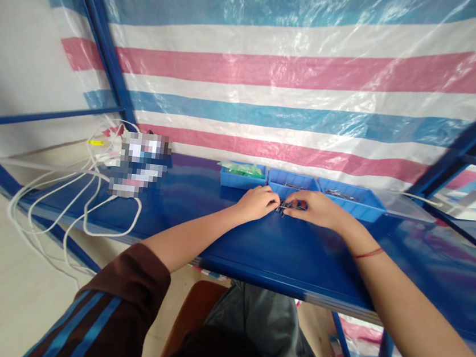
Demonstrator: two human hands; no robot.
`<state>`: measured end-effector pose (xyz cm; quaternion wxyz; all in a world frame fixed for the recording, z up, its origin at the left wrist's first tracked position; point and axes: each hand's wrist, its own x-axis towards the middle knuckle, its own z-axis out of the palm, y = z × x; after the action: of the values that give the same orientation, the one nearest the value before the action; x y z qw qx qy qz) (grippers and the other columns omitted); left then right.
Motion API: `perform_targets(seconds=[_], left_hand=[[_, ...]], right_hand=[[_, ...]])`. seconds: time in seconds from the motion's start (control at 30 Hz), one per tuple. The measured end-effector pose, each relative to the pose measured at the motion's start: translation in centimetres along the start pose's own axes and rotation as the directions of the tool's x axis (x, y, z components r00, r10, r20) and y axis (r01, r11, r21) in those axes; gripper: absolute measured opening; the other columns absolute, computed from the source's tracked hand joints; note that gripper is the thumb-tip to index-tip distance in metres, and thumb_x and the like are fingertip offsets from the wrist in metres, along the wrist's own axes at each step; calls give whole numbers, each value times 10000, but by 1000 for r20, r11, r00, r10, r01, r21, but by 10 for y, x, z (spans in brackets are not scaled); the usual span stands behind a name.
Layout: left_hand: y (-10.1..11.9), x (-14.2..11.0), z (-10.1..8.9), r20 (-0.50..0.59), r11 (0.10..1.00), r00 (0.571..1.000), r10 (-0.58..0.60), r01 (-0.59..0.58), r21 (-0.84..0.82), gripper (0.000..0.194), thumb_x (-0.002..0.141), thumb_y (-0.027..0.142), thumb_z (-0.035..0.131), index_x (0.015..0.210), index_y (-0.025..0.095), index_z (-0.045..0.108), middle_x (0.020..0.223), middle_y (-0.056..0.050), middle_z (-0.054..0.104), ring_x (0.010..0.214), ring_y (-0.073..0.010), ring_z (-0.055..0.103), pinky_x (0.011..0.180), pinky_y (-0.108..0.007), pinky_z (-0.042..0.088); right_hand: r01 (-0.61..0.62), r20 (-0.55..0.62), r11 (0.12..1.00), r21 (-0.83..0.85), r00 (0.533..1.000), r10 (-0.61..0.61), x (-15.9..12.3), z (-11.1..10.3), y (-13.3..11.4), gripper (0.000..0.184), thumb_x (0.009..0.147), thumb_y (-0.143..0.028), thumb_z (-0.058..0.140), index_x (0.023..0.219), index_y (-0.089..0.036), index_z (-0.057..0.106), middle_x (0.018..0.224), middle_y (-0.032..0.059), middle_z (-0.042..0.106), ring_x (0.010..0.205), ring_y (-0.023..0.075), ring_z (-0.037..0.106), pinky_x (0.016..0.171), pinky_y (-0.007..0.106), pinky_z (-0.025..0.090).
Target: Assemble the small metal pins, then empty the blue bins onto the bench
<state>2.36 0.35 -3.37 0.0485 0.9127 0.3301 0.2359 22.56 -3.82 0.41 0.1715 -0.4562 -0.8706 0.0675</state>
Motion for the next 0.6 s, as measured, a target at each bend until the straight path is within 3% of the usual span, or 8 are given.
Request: perform_targets(seconds=[0.1, 0.27, 0.43, 0.6], left_hand=[[0, 0, 0, 3, 1000, 1000, -3, 3, -9, 203, 894, 279, 484, 915, 222, 678, 972, -39, 615, 939, -175, 589, 878, -297, 460], [-1, 1, 0, 15, 999, 1000, 9, -8, -34, 195, 894, 282, 503, 978, 210, 663, 967, -36, 618, 913, -164, 596, 840, -284, 464], [-2, 1, 4, 12, 1000, 1000, -2, 2, 8, 260, 872, 360, 538, 1069, 233, 650, 994, -46, 619, 950, -204, 569, 872, -342, 447], [1, 3, 7, -33, 999, 999, -35, 35, 11, 314, 855, 445, 549, 1053, 234, 670, 1020, -59, 626, 992, -233, 541, 903, -388, 429]], right_hand=[[22, 71, 999, 23, 997, -24, 3, 7, 1, 315, 806, -427, 586, 948, -169, 697, 787, 61, 675, 696, 178, 609, 648, 274, 442], [22, 50, 999, -24, 999, -21, 6, 11, 2, 245, 838, -374, 549, 865, -182, 698, 771, 60, 678, 694, 184, 612, 651, 282, 429], [29, 21, 995, -97, 999, -27, 6, 10, 4, 247, 876, -297, 487, 778, -183, 683, 782, 68, 696, 719, 196, 625, 663, 293, 421], [62, -148, 993, -97, 986, -76, 4, 6, -4, 266, 889, -324, 486, 769, -183, 677, 780, 73, 692, 700, 188, 618, 659, 293, 431]])
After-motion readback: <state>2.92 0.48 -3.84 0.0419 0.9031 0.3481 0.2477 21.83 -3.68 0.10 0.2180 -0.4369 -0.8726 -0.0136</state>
